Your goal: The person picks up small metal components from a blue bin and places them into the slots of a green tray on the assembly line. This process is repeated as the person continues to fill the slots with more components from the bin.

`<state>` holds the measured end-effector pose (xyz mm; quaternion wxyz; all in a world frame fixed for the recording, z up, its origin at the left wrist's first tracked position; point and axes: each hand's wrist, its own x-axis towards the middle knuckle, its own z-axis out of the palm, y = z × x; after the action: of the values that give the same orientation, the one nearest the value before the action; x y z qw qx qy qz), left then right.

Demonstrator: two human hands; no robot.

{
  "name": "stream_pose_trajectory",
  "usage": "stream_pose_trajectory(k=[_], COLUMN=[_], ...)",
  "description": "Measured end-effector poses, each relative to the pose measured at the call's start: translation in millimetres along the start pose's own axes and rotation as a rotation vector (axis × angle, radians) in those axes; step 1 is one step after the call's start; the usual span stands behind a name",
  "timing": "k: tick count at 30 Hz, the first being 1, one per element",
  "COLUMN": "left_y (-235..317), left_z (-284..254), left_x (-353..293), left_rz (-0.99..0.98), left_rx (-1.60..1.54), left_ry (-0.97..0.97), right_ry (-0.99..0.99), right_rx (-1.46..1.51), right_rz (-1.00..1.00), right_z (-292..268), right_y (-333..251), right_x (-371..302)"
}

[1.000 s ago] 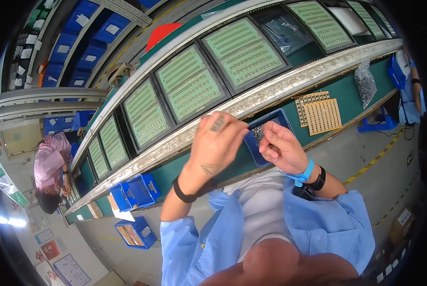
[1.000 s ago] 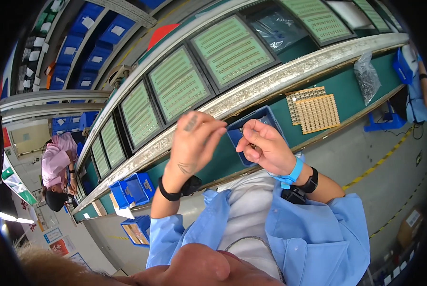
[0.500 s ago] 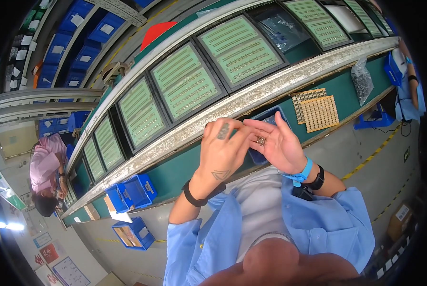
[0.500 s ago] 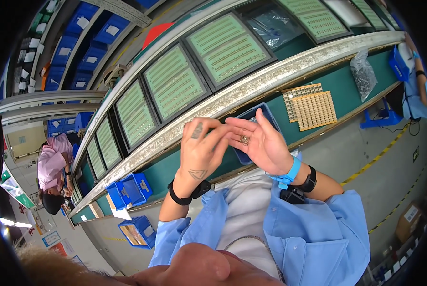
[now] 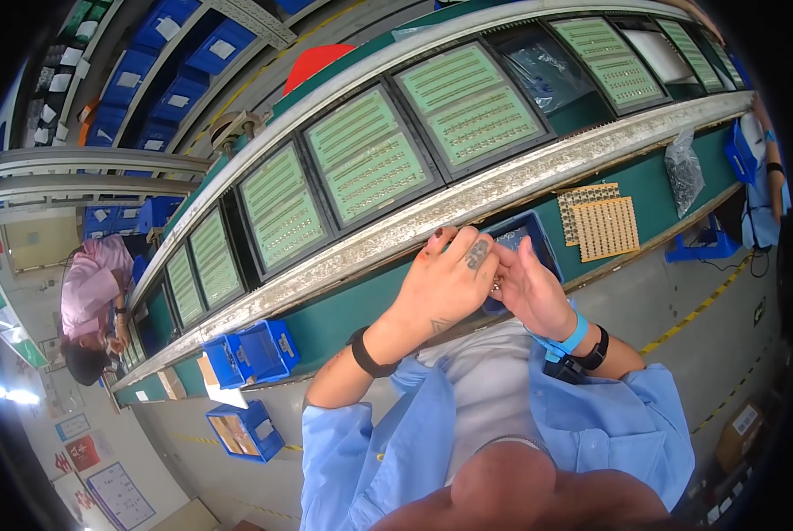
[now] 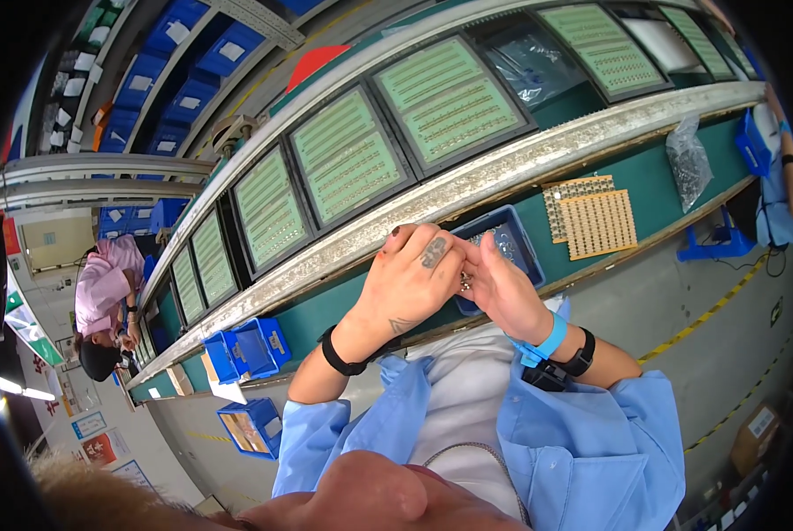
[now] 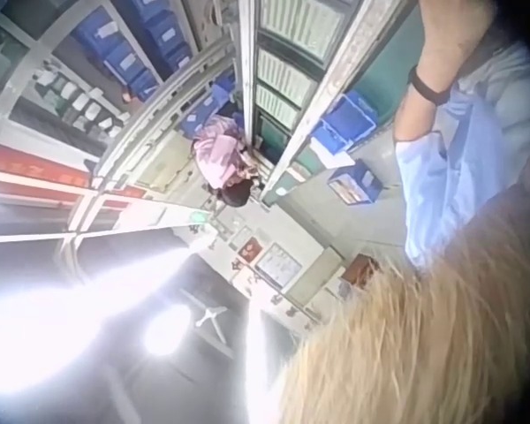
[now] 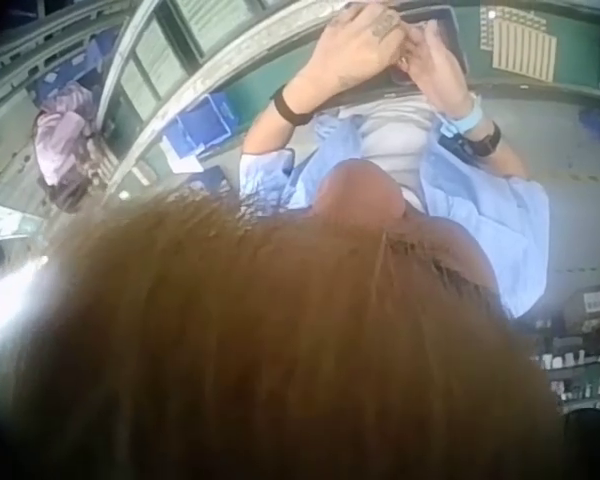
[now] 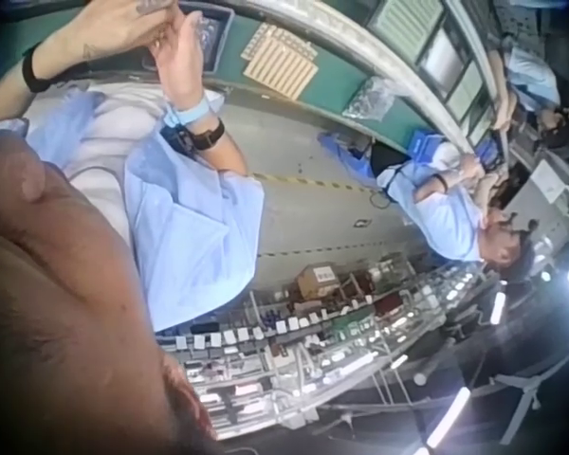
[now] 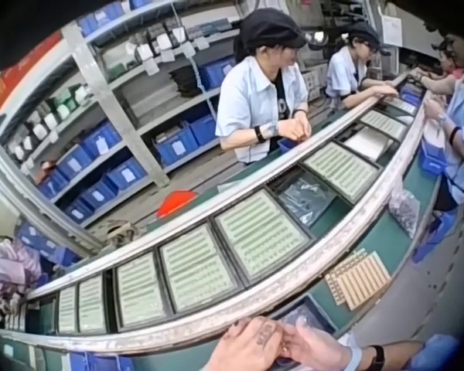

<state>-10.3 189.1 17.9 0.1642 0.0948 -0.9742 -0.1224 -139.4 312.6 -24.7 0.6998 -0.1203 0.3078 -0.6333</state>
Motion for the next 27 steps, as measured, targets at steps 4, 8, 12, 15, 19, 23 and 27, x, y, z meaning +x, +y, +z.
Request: stream_pose_trajectory(k=[4, 8, 12, 15, 19, 23, 27], left_y=[-4, -4, -2, -2, -9, -43, -123], left_z=[-1, 3, 0, -3, -13, -29, -43], left_x=[2, -4, -6, -7, -8, -4, -5], left_rz=[-0.053, -0.096, -0.101, -0.091, -0.051, -0.047, -0.250], left_rx=[-0.164, -0.248, -0.215, -0.172, -0.114, -0.025, 0.022], left_ry=[0.173, 0.298, 0.318, 0.307, 0.256, 0.227, 0.246], right_ry=[0.026, 0.068, 0.074, 0.102, 0.064, 0.116, 0.133], right_rx=[0.014, -0.047, -0.067, -0.131, -0.294, -0.024, 0.455], right_rz=[-0.036, -0.065, -0.082, -0.108, -0.085, -0.019, 0.172], right_z=[1, -1, -4, -9, -15, -5, -9], right_y=[-3, -2, 0, 2, 2, -6, -13], right_x=[1, 2, 3, 5, 8, 6, 8])
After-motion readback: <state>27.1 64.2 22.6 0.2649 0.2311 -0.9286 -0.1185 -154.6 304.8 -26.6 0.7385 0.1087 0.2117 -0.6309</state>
